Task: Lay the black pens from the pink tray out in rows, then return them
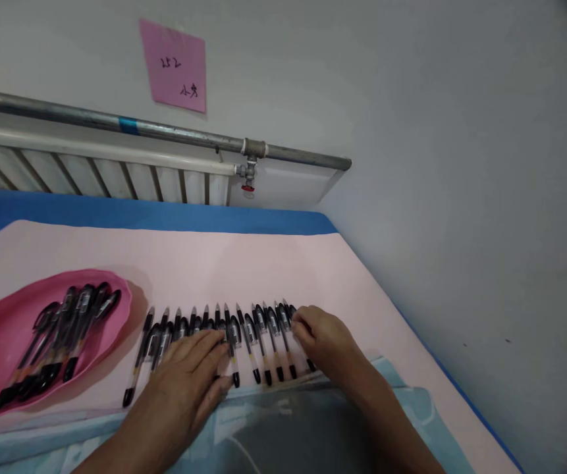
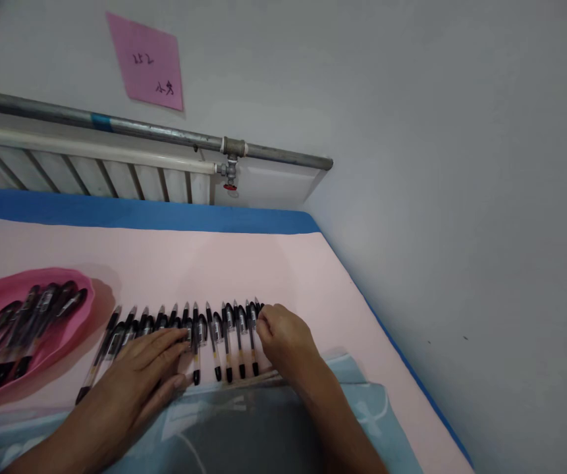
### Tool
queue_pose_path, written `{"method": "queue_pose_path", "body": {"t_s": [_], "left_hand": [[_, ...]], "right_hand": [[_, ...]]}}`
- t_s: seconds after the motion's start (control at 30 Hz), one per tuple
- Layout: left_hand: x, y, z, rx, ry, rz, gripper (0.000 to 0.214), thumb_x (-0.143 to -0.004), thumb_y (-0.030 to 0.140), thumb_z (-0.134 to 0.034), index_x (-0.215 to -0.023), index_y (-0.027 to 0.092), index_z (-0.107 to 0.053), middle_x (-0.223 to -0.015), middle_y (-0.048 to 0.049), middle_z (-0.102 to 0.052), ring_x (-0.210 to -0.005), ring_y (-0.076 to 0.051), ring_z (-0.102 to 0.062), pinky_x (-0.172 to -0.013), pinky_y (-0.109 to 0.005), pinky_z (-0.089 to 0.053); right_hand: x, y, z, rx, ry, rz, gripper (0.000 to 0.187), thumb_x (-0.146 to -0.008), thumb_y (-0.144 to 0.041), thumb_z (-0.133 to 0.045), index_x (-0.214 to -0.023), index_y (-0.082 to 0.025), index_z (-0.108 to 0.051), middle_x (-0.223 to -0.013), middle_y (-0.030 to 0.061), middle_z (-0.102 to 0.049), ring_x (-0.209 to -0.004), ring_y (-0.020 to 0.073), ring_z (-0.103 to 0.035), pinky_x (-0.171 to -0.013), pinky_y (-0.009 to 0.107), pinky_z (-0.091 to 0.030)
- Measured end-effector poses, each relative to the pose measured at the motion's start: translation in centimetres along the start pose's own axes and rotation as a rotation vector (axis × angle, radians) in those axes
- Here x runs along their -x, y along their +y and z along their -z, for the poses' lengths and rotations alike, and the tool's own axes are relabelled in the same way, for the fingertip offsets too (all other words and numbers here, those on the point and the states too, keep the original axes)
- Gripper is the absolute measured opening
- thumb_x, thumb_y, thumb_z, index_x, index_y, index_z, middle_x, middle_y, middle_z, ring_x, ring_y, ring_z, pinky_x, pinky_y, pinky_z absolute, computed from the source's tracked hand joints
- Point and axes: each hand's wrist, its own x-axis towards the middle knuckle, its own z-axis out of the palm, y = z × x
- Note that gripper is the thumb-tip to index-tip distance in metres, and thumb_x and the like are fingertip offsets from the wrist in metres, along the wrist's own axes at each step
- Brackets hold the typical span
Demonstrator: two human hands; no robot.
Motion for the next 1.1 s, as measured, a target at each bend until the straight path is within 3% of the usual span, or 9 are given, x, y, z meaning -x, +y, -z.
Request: {"method": "queue_pose_path", "body": {"t_s": [0.27, 0.5, 0.87, 1.1], "left_hand": [[-0.5, 0.0, -0.5, -0.045, -0.096, -0.053, 0.037, -0.088, 0.04, -0.042, -0.115, 0.02, -0.057, -0.122, -0.0085, -0.061, -0.112, -0.022, -0.055, -0.097, -0.046, -0.042], [-0.7, -0.2, -0.6, -0.046, -0.091, -0.05, 0.035, -0.087, 0.037, -0.045, -0.114, 0.019, -0.058, -0.122, -0.0085, -0.061, -0.111, -0.022, -0.056, -0.097, -0.045, -0.042], [-1.0, 0.0, -1.2, -0.096, -0.011, -0.143, 0.025, -0.085, 0.028, -0.048, -0.102, 0.021, -0.064, -0.11, -0.005, -0.068, -0.105, -0.021, -0.059, -0.094, -0.041, -0.044], [0.0, -0.8, -1.6, -0.045, 0.142, -0.074, 0.032, -0.084, 0.033, -0.05, -0.112, 0.021, -0.059, -0.116, -0.0079, -0.064, -0.107, -0.022, -0.058, -0.093, -0.039, -0.046]], "right_hand": [[0.0, 0.2, -0.1, 0.004, -0.009, 0.006, 0.017, -0.081, -0.017, -0.041, -0.074, -0.018, -0.056, -0.074, 0.0015, -0.059, -0.067, 0.0123, -0.05, -0.06, 0.024, -0.029], [-0.2, 1.2, 0.7, 0.035, 0.011, -0.046, 0.018, -0.083, -0.018, -0.041, -0.075, -0.018, -0.058, -0.075, 0.0023, -0.061, -0.068, 0.0124, -0.052, -0.061, 0.024, -0.03], [-0.5, 2.2, 0.2, 0.132, -0.075, -0.142, 0.018, -0.079, -0.012, -0.044, -0.074, -0.018, -0.061, -0.074, 0.0039, -0.066, -0.068, 0.0143, -0.056, -0.058, 0.023, -0.028], [-0.3, 2.4, -0.3, 0.087, -0.023, -0.107, 0.021, -0.079, -0.011, -0.042, -0.082, -0.018, -0.061, -0.08, 0.0049, -0.067, -0.072, 0.0153, -0.057, -0.06, 0.023, -0.03]]}}
